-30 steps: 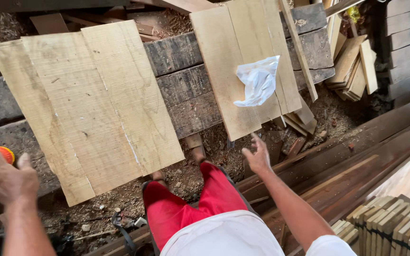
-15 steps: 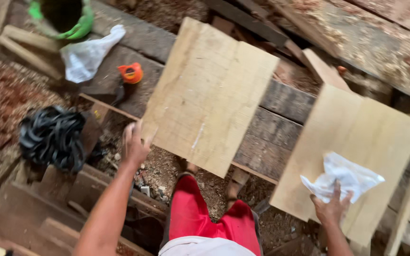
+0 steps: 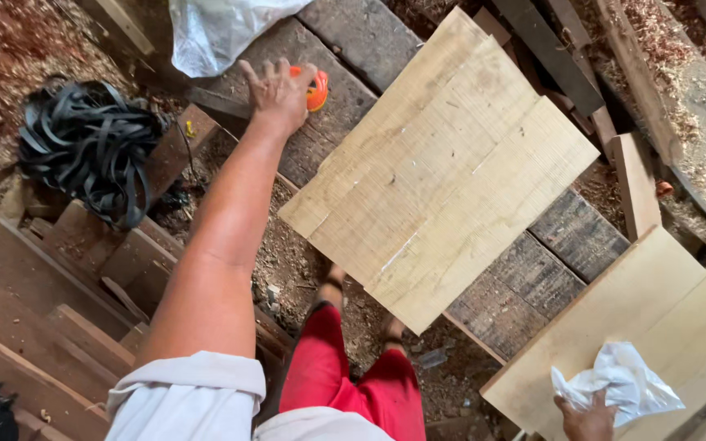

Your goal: The person applies glue to the edges of wooden boards using a small applicator and spreads it with their finger before wiping off excess with a cloth.

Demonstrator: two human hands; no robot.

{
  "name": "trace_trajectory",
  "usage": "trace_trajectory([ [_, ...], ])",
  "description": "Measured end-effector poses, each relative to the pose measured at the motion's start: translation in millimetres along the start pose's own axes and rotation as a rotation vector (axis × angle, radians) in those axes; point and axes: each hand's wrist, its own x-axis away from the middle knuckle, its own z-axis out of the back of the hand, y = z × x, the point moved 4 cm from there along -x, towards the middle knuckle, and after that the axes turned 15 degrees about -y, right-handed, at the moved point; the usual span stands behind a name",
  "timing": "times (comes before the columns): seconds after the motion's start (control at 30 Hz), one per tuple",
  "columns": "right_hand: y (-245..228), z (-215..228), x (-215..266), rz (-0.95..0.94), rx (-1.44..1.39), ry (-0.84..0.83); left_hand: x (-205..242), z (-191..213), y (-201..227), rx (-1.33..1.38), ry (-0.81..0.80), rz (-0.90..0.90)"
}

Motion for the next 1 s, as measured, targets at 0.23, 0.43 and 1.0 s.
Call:
trace_trajectory([
  [0.23, 61.3, -49.9, -43.7, 0.160, -0.307, 0.223, 59.2, 2.9, 29.6, -0.094, 0.555, -0.148],
  [0.43, 23.2, -13.8, 14.7, 0.140, -0.340, 0.344, 193.5, -158.2, 125.8, 0.308, 0.595, -0.639],
  [1.0, -38.1, 26.3, 154.6, 0.710, -1.467, -0.532, 400.2, -238.8, 415.6, 1.741, -1.012, -0.577],
])
